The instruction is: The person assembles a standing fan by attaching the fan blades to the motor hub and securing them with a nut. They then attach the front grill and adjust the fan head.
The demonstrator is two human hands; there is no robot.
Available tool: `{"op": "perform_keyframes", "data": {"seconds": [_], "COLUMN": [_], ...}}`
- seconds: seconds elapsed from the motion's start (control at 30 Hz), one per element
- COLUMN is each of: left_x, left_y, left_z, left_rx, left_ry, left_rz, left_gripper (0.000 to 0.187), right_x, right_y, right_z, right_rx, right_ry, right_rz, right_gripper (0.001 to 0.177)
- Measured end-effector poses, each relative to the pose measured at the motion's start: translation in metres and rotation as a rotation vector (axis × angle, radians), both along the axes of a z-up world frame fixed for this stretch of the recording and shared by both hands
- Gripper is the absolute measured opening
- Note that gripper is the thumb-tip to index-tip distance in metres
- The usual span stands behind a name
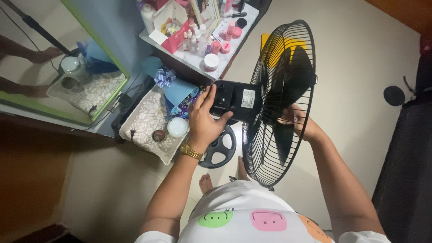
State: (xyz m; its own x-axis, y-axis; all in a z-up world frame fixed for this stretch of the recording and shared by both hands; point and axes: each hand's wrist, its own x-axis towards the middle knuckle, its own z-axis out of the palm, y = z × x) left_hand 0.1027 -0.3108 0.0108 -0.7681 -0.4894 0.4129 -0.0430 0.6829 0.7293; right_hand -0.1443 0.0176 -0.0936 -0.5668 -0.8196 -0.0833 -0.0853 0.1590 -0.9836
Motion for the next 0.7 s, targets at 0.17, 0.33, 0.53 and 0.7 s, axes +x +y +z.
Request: {"op": "perform_keyframes", "data": {"seconds": [0.17, 0.33, 0.53, 0.7], "left_x": [0.003, 0.003, 0.003, 0.003], "left_y": [0.005, 0.008, 0.012, 0.012], "left_z": [0.003, 0.004, 0.001, -0.002], "left_rx": [0.056, 0.081, 0.070, 0.042], "left_ry": [-0.017, -0.078, -0.061, -0.092], "left_rz": [0.018, 0.025, 0.049, 0.050], "left_gripper": [0.092, 0.092, 0.093, 0.095], "right_x": [0.018, 0.020, 0.018, 0.025], "right_y": [-0.020, -0.022, -0.017, -0.012], "right_z": [0.042, 0.049, 0.040, 0.039], "right_rx": [-0.112, -0.052, 0.002, 0.153], "right_ry": [-0.319, -0.273, -0.339, -0.245], "right_rz": [0.014, -0.011, -0.099, -0.240], "right_gripper": [0.060, 0.065, 0.063, 0.057]}}
